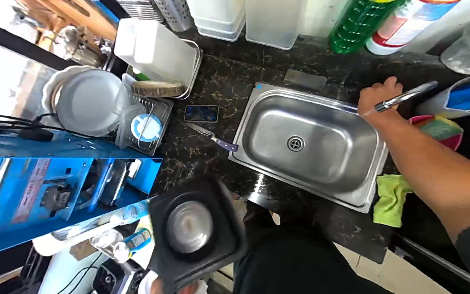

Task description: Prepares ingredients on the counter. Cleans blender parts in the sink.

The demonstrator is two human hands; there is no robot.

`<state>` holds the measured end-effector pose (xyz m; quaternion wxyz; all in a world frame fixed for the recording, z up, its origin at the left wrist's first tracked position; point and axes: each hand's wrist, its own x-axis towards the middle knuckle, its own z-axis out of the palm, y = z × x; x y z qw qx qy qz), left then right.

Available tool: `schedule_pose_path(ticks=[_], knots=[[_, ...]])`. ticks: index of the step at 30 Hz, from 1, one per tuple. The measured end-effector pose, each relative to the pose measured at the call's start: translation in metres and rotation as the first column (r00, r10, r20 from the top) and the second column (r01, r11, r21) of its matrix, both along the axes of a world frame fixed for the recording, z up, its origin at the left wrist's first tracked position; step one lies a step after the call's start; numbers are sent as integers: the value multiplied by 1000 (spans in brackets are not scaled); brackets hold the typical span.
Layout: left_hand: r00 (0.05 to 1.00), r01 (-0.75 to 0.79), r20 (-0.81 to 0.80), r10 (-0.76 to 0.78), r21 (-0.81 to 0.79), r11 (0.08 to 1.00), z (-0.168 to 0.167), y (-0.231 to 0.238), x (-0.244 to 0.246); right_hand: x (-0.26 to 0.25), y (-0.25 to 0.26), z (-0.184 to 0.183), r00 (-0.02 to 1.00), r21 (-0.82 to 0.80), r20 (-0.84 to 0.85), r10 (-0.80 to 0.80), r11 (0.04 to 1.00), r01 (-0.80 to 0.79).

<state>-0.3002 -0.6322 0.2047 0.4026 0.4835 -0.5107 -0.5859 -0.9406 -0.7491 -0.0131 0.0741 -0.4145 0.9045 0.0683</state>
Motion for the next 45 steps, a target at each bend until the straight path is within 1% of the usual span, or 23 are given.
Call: schedule_pose_path(ticks=[2, 3, 4, 5, 6, 7, 8, 10, 11, 12, 14, 15, 17, 22, 26, 28, 30, 32, 35, 37, 40, 42, 45], knots=[[980, 148, 145, -137, -62, 987, -5, -37, -34, 21, 13, 12, 967, -302, 255, 14, 951, 66], [941, 261, 249, -229, -101, 960, -7, -57, -48, 39, 18, 18, 900, -411, 435, -4, 889, 203], [903, 339, 316, -290, -112, 934, -11, -75, -64, 56, 21, 18, 751, -434, 659, -38, 797, 421], [872, 393, 356, -336, -101, 914, -15, -92, -80, 67, 24, 14, 451, -319, 892, -29, 667, 674], [840, 441, 389, -379, -81, 894, -20, -107, -96, 75, 26, 8, 86, -101, 995, 53, 494, 864], [791, 494, 440, -424, -53, 868, -24, -122, -114, 81, 27, 5, -152, 82, 973, 173, 355, 931], [728, 551, 501, -467, -23, 834, -28, -137, -131, 87, 27, 9, -255, 175, 933, 255, 298, 938], [570, 663, 631, -526, 24, 748, -32, -161, -169, 104, 31, 28, -229, 135, 937, 264, 333, 933], [468, 718, 690, -552, 67, 693, -33, -172, -189, 112, 38, 40, -123, 27, 972, 199, 425, 905], [357, 766, 738, -573, 120, 632, -35, -181, -209, 121, 45, 54, 52, -120, 989, 141, 532, 839], [132, 837, 793, -595, 233, 495, -44, -195, -246, 134, 61, 78, 389, -395, 903, 181, 706, 588], [36, 859, 802, -596, 280, 429, -51, -199, -261, 139, 67, 88, 476, -455, 849, 229, 774, 441], [-31, 891, 810, -586, 289, 351, -65, -202, -281, 147, 67, 104, 561, -443, 789, 252, 866, 233], [97, 908, 789, -607, 180, 379, -89, -200, -289, 146, 71, 115, 686, -349, 700, 200, 933, 84], [278, 922, 785, -553, -57, 384, -111, -189, -278, 158, 73, 112, 723, -340, 667, 176, 937, 85], [314, 897, 773, -552, -51, 438, -116, -190, -274, 156, 81, 111, 745, -435, 636, 201, 891, 130], [366, 841, 761, -535, -25, 541, -117, -192, -267, 148, 97, 107, 692, -526, 693, 201, 798, 294], [437, 764, 746, -503, -12, 646, -114, -193, -259, 135, 110, 84, 521, -445, 843, 132, 715, 539], [506, 697, 742, -439, -53, 715, -109, -189, -248, 118, 105, 18, 158, -101, 986, -48, 587, 803], [551, 674, 727, -409, -98, 732, -103, -185, -242, 109, 85, -11, -110, 141, 990, -92, 489, 861], [638, 578, 674, -372, -100, 810, -92, -176, -228, 107, 56, -29, -466, 431, 881, 84, 267, 862], [707, 499, 617, -345, -89, 862, -79, -168, -223, 110, 50, -40, -560, 529, 796, 230, 184, 828], [773, 417, 546, -324, -51, 908, -67, -159, -225, 100, 59, -64, -567, 540, 731, 379, 188, 821]])
